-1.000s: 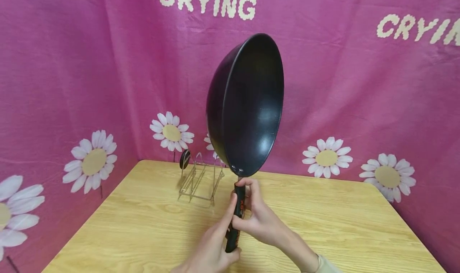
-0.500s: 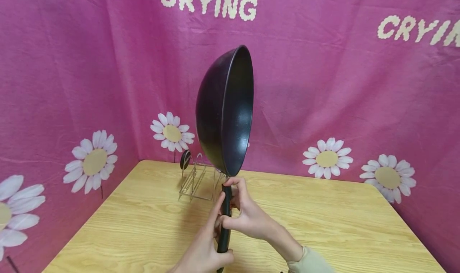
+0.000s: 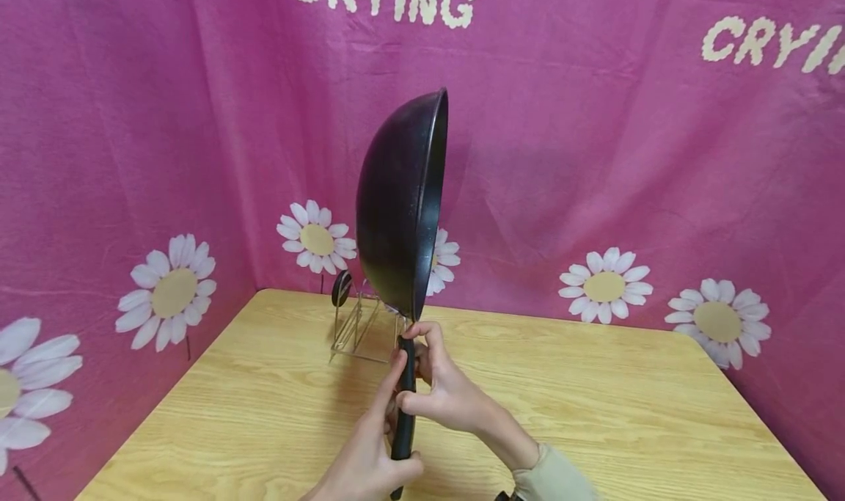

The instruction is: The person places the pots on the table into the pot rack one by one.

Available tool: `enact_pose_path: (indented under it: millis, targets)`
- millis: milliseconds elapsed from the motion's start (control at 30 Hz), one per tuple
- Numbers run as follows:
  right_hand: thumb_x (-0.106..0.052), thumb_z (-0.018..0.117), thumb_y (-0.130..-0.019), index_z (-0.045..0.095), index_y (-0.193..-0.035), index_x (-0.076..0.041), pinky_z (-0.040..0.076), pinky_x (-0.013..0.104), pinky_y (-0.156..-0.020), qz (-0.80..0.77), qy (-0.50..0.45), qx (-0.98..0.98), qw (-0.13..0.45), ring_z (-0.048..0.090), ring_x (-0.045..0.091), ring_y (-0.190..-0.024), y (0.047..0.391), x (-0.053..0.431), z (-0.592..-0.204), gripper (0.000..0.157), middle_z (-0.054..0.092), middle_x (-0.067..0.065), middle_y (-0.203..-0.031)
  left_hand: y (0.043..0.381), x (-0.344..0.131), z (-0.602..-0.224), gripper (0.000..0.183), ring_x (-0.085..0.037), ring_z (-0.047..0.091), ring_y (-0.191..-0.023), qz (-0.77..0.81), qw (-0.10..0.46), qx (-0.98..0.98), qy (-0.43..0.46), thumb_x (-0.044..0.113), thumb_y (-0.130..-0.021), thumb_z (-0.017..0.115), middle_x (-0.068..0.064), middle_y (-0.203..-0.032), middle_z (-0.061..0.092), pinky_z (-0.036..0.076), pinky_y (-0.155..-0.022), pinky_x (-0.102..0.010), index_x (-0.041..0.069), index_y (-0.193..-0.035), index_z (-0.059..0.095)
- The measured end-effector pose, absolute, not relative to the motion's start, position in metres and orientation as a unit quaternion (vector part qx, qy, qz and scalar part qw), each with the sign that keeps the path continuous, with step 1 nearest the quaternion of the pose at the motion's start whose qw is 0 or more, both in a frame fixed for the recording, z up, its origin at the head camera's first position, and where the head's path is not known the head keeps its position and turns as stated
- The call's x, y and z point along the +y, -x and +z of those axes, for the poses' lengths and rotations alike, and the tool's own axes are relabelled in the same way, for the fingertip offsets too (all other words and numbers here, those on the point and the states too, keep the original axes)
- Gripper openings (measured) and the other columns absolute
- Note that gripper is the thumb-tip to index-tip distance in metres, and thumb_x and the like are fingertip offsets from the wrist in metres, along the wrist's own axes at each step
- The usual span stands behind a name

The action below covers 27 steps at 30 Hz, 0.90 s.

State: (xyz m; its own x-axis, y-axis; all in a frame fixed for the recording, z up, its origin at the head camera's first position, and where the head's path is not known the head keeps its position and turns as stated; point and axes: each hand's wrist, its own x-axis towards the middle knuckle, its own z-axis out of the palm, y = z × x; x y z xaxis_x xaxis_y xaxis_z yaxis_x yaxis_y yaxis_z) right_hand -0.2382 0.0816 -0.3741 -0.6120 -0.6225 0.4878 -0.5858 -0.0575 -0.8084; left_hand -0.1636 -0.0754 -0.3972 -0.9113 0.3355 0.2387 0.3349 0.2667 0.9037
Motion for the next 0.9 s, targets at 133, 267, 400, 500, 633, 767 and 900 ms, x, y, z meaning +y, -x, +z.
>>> enact_pose_path:
  millis: [133,267,400,500,633,767,900]
  targets:
    - [0.004,0.058,-0.077,0.021,-0.126,-0.003,0.047,0.027,-0.089,-0.581,0.448,0.679,0.013,0.057,0.012,-0.091,0.239,0.078,-0.375,0.062,0.051,0.020,-0.111,0.163,-0.078,-0.397,0.116,-0.005,0.047,-0.072,0.563,-0.006,0.801,-0.203,0.001,-0.074,0.071,0.000,-0.086,0.052,0.044,-0.064,-0.022,0.042,-0.158,0.004]
    - [0.006,0.057,-0.076,0.020,-0.125,-0.002,0.045,0.027,-0.091,-0.595,0.446,0.668,0.017,0.056,0.012,-0.096,0.240,0.074,-0.376,0.063,0.049,0.020,-0.111,0.162,-0.080,-0.397,0.116,-0.004,0.045,-0.069,0.546,-0.021,0.813,-0.202,-0.001,-0.072,0.072,0.000,-0.087,0.050,0.043,-0.063,-0.021,0.041,-0.159,0.006]
    - [0.007,0.056,-0.075,0.019,-0.124,-0.003,0.045,0.027,-0.090,-0.608,0.441,0.659,0.027,0.055,0.011,-0.096,0.241,0.069,-0.377,0.063,0.049,0.016,-0.110,0.160,-0.083,-0.396,0.117,-0.002,0.043,-0.067,0.524,-0.047,0.825,-0.207,-0.004,-0.070,0.072,-0.003,-0.092,0.049,0.041,-0.062,-0.020,0.036,-0.160,0.008]
    - [0.006,0.056,-0.075,0.019,-0.124,-0.004,0.046,0.026,-0.085,-0.616,0.441,0.652,0.028,0.055,0.009,-0.092,0.243,0.064,-0.379,0.063,0.049,0.009,-0.105,0.158,-0.086,-0.394,0.117,-0.001,0.042,-0.066,0.501,-0.068,0.837,-0.209,-0.005,-0.070,0.072,-0.002,-0.091,0.047,0.041,-0.062,-0.020,0.035,-0.160,0.008]
    - [0.006,0.056,-0.076,0.018,-0.123,-0.001,0.046,0.024,-0.079,-0.628,0.465,0.624,0.019,0.053,0.008,-0.087,0.245,0.057,-0.380,0.061,0.048,0.017,-0.098,0.156,-0.090,-0.390,0.119,-0.001,0.041,-0.067,0.474,-0.084,0.853,-0.203,-0.004,-0.069,0.071,0.000,-0.091,0.048,0.040,-0.063,-0.020,0.037,-0.160,0.007]
    - [0.005,0.056,-0.077,0.017,-0.122,0.002,0.045,0.022,-0.074,-0.633,0.481,0.607,0.015,0.052,0.004,-0.084,0.247,0.053,-0.382,0.060,0.045,0.031,-0.098,0.155,-0.092,-0.389,0.120,-0.001,0.043,-0.068,0.458,-0.091,0.862,-0.196,-0.003,-0.067,0.072,-0.005,-0.106,0.056,0.039,-0.065,-0.021,0.039,-0.159,0.007]
    - [0.006,0.057,-0.078,0.017,-0.122,0.001,0.045,0.020,-0.073,-0.640,0.473,0.606,0.025,0.053,0.003,-0.084,0.247,0.053,-0.385,0.060,0.047,0.023,-0.099,0.154,-0.092,-0.390,0.121,-0.003,0.049,-0.074,0.446,-0.098,0.869,-0.189,0.000,-0.066,0.073,-0.010,-0.127,0.058,0.041,-0.067,-0.021,0.039,-0.159,0.007]
